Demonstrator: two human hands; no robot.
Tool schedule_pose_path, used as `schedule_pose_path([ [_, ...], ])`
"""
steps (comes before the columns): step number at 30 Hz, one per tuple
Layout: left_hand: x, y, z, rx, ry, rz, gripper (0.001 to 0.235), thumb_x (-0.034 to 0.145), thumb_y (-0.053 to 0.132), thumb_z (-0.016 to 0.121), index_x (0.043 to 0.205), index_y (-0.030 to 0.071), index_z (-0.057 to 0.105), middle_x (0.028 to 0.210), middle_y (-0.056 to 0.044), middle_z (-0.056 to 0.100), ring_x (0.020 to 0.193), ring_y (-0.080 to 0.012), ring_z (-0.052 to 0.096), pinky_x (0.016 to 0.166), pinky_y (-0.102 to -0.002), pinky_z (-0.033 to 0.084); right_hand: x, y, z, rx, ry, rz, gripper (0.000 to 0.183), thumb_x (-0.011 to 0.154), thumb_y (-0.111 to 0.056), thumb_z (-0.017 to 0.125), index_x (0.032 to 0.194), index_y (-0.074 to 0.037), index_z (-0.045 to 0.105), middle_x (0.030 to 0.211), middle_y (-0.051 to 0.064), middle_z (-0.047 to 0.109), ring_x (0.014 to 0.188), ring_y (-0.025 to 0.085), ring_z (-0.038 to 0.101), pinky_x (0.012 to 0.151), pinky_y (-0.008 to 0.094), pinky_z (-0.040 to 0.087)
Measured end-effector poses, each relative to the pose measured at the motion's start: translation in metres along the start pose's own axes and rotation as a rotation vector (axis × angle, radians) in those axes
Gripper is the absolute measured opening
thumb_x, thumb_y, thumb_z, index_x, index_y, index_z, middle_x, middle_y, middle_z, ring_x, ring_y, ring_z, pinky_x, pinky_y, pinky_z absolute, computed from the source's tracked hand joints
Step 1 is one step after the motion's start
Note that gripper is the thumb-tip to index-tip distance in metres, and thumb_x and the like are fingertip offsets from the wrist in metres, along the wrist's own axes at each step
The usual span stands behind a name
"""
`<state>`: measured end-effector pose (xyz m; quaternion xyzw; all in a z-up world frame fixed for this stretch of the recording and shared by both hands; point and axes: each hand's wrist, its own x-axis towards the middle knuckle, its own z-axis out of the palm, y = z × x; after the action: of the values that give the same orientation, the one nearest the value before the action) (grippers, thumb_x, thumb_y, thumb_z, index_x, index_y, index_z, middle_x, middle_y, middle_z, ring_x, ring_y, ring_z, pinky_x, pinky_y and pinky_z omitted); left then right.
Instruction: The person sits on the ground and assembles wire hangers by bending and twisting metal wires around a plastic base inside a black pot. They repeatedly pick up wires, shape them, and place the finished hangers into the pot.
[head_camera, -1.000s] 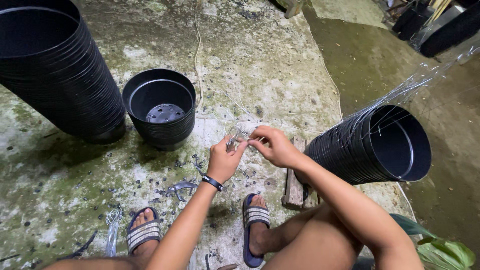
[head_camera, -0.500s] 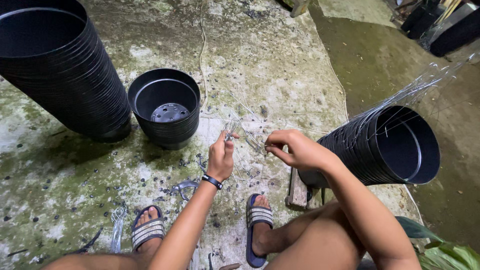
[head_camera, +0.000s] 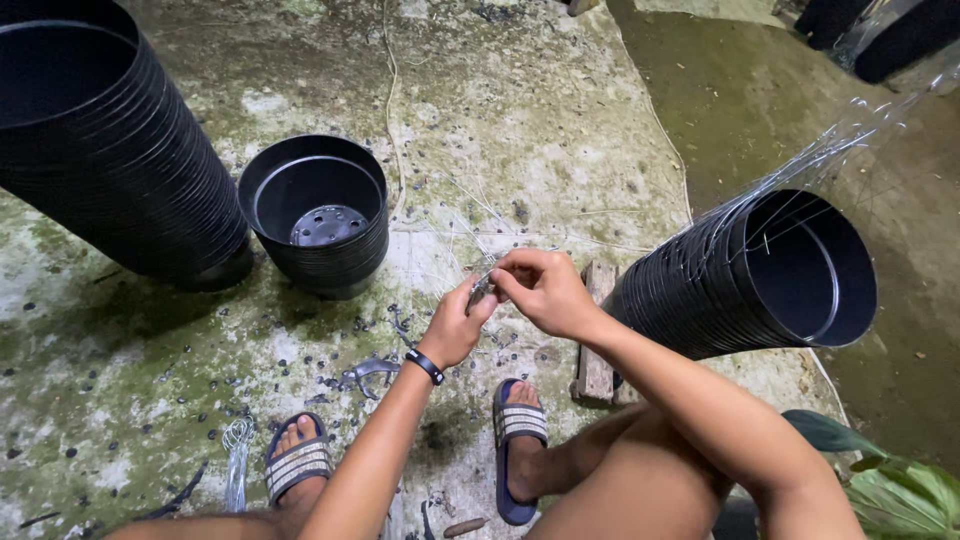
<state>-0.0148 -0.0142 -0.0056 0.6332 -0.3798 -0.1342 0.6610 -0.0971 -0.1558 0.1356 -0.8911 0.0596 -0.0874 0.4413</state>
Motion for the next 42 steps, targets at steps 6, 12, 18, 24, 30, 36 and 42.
schedule_pose_path([
  [6, 0.0, 0.018, -0.002, 0.009, 0.041, -0.009, 0.036, 0.106, 0.032, 0.053, 0.117, -0.001, 0.062, 0.085, -0.013, 0.067, 0.077, -0.0193, 0.062, 0.073, -0.036, 0.051, -0.002, 0.002, 0.005, 0.135, 0.108, -0.139, 0.013, 0.095, -0.008, 0.069, 0.098, 0.004, 0.073, 0.093, 0.005, 0.067, 0.078, 0.007, 0.069, 0.065, 0.023, 0.058],
  [12, 0.0, 0.02, -0.004, 0.086, 0.054, -0.075, 0.04, 0.109, 0.035, 0.052, 0.098, -0.002, 0.059, 0.071, -0.013, 0.061, 0.064, -0.0243, 0.06, 0.064, -0.038, 0.049, -0.001, 0.002, 0.002, 0.098, 0.076, -0.027, 0.017, 0.095, -0.01, 0.072, 0.108, 0.0, 0.069, 0.091, 0.009, 0.071, 0.076, 0.009, 0.072, 0.063, 0.023, 0.056],
  [18, -0.001, 0.026, -0.001, 0.132, 0.101, -0.076, 0.036, 0.105, 0.032, 0.051, 0.112, -0.003, 0.059, 0.069, -0.022, 0.058, 0.062, -0.0376, 0.058, 0.059, -0.044, 0.045, 0.003, 0.0, -0.008, 0.027, 0.001, -0.122, 0.035, 0.091, -0.015, 0.079, 0.118, -0.002, 0.06, 0.106, 0.008, 0.069, 0.09, 0.01, 0.067, 0.073, 0.026, 0.058],
  [24, -0.001, 0.034, 0.004, 0.176, 0.11, -0.006, 0.029, 0.105, 0.024, 0.051, 0.12, -0.001, 0.057, 0.084, -0.027, 0.067, 0.084, -0.0484, 0.065, 0.065, -0.049, 0.05, 0.003, 0.005, -0.007, -0.019, -0.075, -0.118, 0.048, 0.084, -0.019, 0.082, 0.124, -0.003, 0.06, 0.106, 0.006, 0.065, 0.093, 0.011, 0.064, 0.076, 0.027, 0.056],
  [30, -0.002, 0.038, 0.008, 0.164, 0.048, -0.045, 0.025, 0.104, 0.021, 0.055, 0.121, 0.003, 0.055, 0.087, -0.024, 0.071, 0.087, -0.0459, 0.07, 0.067, -0.048, 0.053, 0.009, 0.02, 0.001, 0.208, -0.023, -0.049, 0.042, 0.085, -0.009, 0.08, 0.123, -0.001, 0.063, 0.104, 0.005, 0.067, 0.097, 0.01, 0.063, 0.081, 0.026, 0.054],
  [36, -0.001, 0.041, 0.011, 0.179, 0.065, -0.025, 0.032, 0.102, 0.02, 0.057, 0.128, 0.002, 0.052, 0.091, -0.023, 0.073, 0.089, -0.0441, 0.071, 0.069, -0.048, 0.055, 0.009, 0.018, 0.0, 0.359, -0.055, -0.014, 0.043, 0.084, -0.004, 0.075, 0.125, -0.001, 0.061, 0.097, 0.003, 0.073, 0.087, 0.008, 0.065, 0.075, 0.024, 0.054],
  [42, -0.002, 0.045, 0.01, 0.136, 0.066, -0.035, 0.039, 0.1, 0.019, 0.059, 0.134, 0.001, 0.052, 0.09, -0.022, 0.073, 0.085, -0.0391, 0.073, 0.068, -0.044, 0.055, 0.008, 0.014, 0.004, 0.327, -0.052, -0.024, 0.035, 0.09, -0.005, 0.076, 0.121, 0.003, 0.063, 0.097, 0.005, 0.071, 0.087, 0.009, 0.065, 0.075, 0.025, 0.054],
])
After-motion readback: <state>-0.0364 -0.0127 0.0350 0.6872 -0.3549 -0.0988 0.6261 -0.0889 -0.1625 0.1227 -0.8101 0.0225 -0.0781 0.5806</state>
